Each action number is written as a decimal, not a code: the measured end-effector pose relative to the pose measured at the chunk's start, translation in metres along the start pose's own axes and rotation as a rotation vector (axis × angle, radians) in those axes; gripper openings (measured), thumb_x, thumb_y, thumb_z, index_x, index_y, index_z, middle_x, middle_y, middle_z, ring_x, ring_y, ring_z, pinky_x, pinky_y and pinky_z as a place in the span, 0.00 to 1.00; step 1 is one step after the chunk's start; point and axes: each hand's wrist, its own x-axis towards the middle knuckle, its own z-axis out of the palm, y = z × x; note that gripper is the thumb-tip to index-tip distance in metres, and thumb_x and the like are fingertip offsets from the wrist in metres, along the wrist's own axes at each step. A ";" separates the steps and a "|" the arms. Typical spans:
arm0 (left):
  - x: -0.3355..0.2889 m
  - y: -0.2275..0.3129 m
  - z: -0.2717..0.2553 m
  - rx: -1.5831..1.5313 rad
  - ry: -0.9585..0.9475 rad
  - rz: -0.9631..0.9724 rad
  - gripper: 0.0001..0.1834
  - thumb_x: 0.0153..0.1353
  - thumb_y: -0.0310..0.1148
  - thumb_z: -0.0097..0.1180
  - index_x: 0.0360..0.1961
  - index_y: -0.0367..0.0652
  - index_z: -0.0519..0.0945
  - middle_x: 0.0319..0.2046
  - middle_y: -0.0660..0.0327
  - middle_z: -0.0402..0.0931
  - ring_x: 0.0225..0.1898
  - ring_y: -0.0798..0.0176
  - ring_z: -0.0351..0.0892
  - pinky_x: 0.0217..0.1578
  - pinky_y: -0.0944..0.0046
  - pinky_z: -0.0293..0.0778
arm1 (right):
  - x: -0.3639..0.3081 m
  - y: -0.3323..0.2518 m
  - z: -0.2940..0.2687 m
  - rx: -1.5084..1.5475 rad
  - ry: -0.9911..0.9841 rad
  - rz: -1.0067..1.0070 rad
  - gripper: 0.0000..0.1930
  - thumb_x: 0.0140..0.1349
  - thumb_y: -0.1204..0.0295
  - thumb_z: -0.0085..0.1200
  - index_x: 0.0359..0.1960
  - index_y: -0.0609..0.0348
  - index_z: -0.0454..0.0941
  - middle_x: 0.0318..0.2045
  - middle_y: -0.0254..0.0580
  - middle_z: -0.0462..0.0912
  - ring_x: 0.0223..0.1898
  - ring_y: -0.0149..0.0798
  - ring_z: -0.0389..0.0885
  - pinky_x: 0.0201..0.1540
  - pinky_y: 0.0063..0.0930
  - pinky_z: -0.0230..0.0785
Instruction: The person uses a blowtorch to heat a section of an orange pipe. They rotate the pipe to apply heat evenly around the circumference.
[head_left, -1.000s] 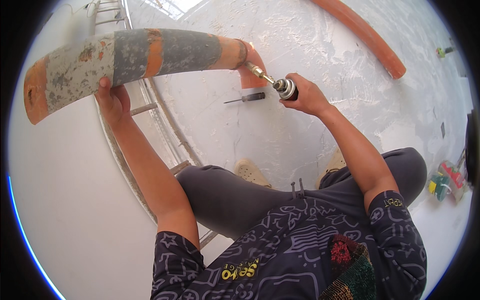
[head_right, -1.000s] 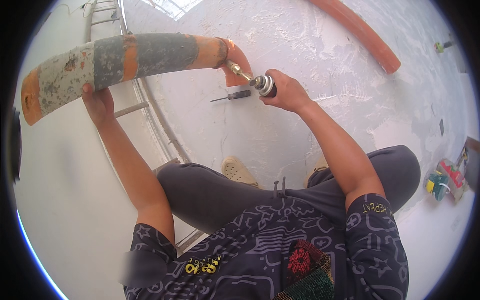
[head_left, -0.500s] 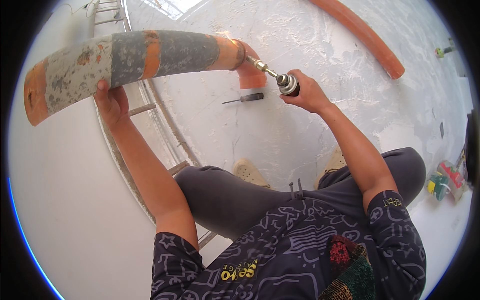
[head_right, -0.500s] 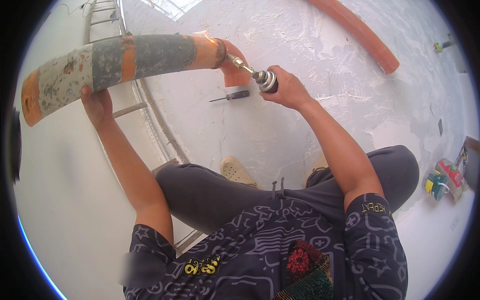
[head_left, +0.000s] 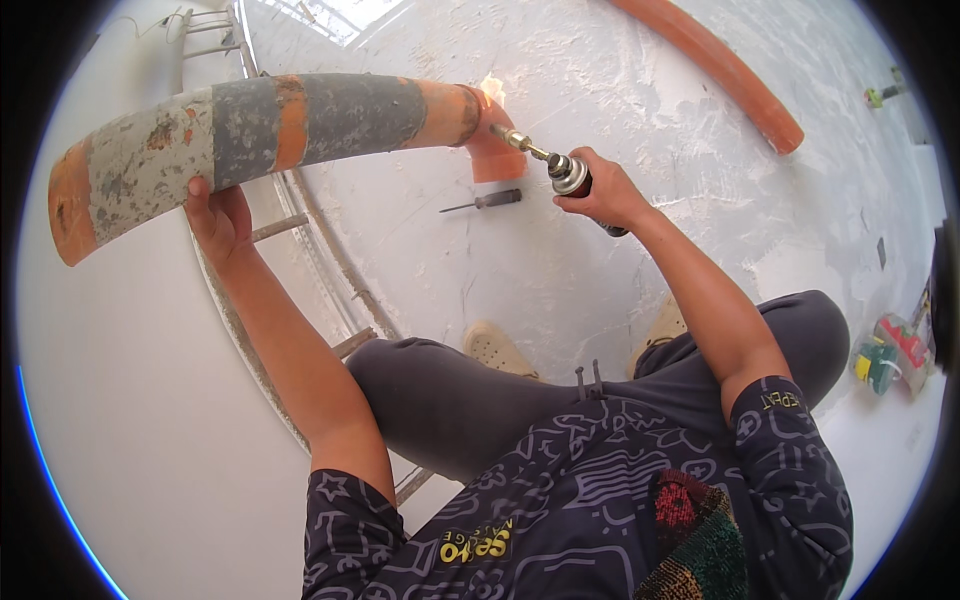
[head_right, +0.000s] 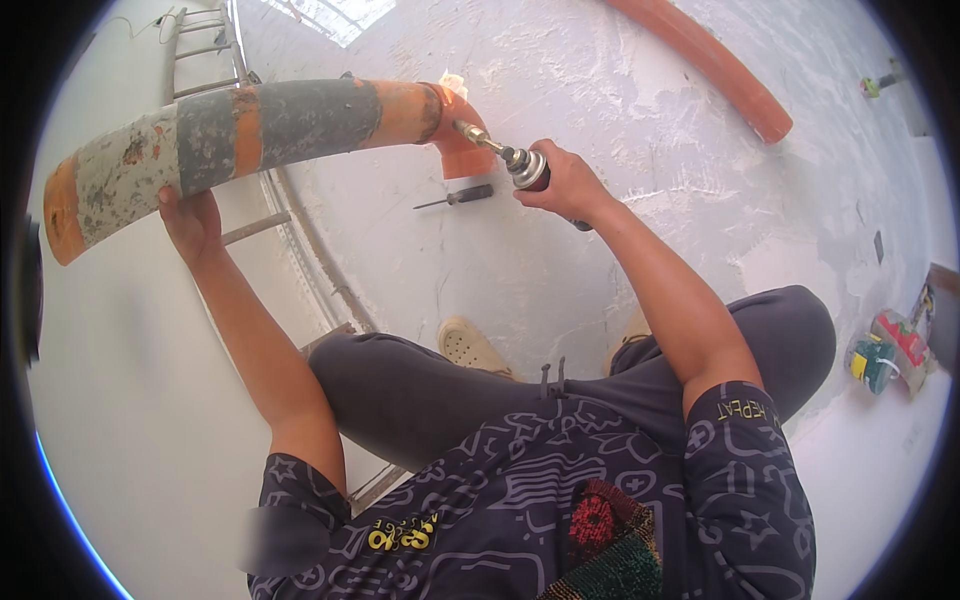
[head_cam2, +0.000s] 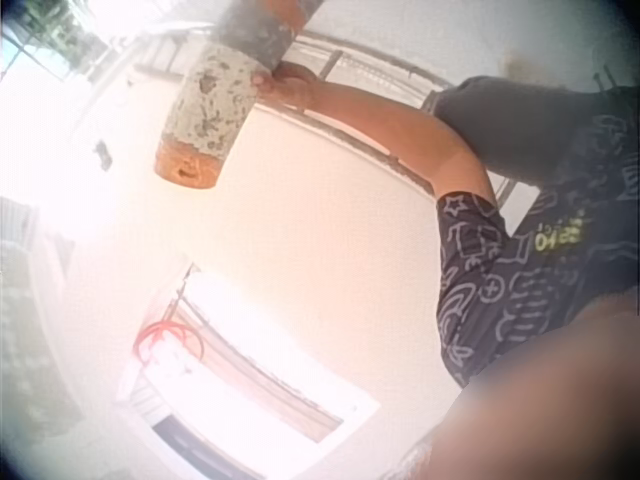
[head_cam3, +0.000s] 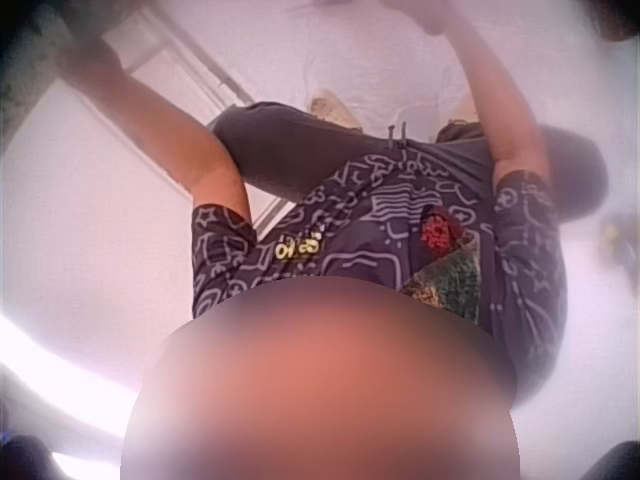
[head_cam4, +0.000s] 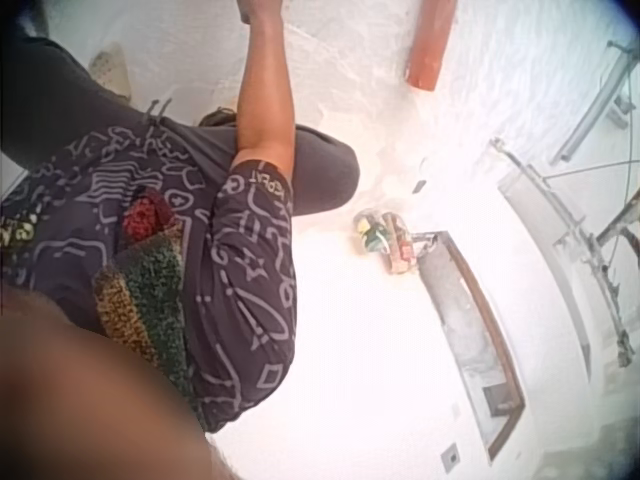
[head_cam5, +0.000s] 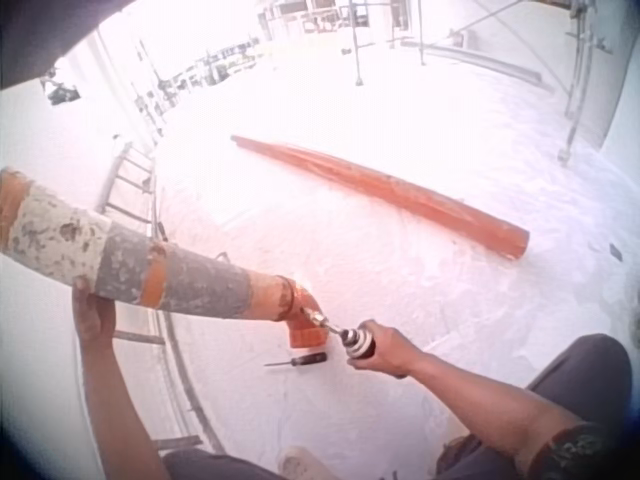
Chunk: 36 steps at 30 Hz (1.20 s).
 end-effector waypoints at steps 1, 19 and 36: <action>0.000 -0.001 -0.001 -0.008 -0.001 -0.004 0.47 0.58 0.46 0.80 0.74 0.40 0.72 0.68 0.60 0.76 0.71 0.57 0.72 0.77 0.52 0.63 | 0.000 0.001 0.001 -0.002 -0.003 -0.011 0.35 0.55 0.59 0.78 0.61 0.58 0.75 0.47 0.55 0.90 0.50 0.53 0.91 0.56 0.44 0.82; 0.001 -0.005 -0.006 -0.029 0.003 -0.010 0.49 0.57 0.47 0.80 0.75 0.41 0.70 0.68 0.60 0.76 0.72 0.57 0.72 0.77 0.53 0.65 | 0.003 0.003 -0.006 0.026 0.020 0.030 0.35 0.55 0.58 0.78 0.60 0.58 0.76 0.47 0.54 0.90 0.50 0.52 0.91 0.56 0.43 0.82; 0.001 -0.007 -0.004 0.020 -0.005 -0.020 0.59 0.51 0.57 0.82 0.78 0.43 0.67 0.72 0.59 0.73 0.74 0.53 0.70 0.77 0.48 0.65 | 0.010 0.011 -0.012 0.075 0.042 0.099 0.39 0.53 0.53 0.80 0.62 0.57 0.75 0.48 0.54 0.90 0.51 0.51 0.91 0.56 0.43 0.82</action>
